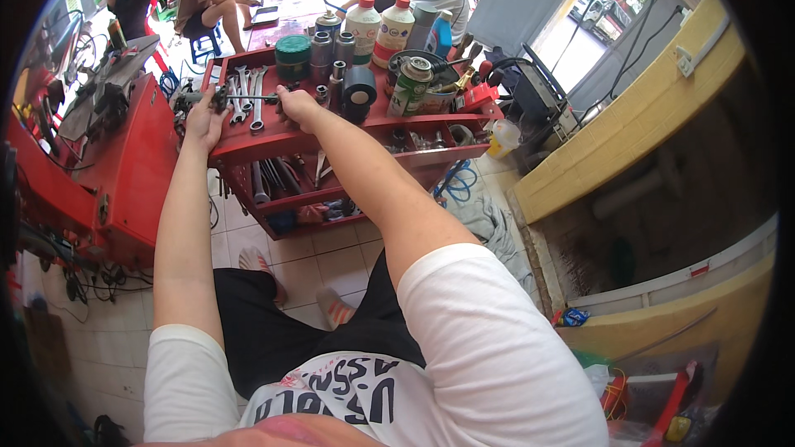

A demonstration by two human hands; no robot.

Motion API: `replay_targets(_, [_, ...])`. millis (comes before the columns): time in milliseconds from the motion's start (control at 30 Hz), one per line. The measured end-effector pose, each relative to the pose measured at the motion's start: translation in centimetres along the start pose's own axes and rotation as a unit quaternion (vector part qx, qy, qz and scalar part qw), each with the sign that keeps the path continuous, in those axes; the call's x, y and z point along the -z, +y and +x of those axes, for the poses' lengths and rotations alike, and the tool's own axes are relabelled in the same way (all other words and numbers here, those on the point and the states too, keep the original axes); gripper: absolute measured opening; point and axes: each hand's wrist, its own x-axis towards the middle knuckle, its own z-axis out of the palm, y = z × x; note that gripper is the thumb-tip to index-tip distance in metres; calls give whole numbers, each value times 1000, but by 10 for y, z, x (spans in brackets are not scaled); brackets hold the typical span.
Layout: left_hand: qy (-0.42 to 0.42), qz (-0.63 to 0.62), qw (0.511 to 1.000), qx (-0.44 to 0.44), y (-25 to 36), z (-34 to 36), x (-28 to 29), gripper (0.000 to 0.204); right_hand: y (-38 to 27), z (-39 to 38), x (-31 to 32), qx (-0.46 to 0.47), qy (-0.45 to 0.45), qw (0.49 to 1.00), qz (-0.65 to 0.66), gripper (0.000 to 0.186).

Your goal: The person sits at a red tool cart in a workshop, handling various mechanical components and tools. They pick up a metal part, inspect it, and use a wrench to tighten or loosen a bolt. The person also handles a black cylindrical object and other small metal pieces, occasionally placing them back on the cart.

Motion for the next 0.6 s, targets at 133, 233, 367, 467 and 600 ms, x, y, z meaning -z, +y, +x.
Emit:
replay_targets(133, [8, 20, 1000, -5, 3, 3, 6, 24, -3, -2, -5, 13, -5, 1000, -27, 58])
replay_targets(233, [33, 8, 999, -1, -1, 0, 0, 26, -3, -5, -3, 12, -1, 1000, -27, 57])
replay_targets(367, [17, 15, 1000, -1, 1, -2, -2, 24, -5, -10, -6, 38, 19, 998, -37, 52])
replay_targets(467, [18, 14, 1000, -5, 3, 0, 1, 20, -8, -13, -7, 28, 39, 999, -12, 46])
replay_targets(600, [13, 4, 1000, -5, -2, 1, -1, 20, -2, -3, 1, 47, 0, 999, 24, 40])
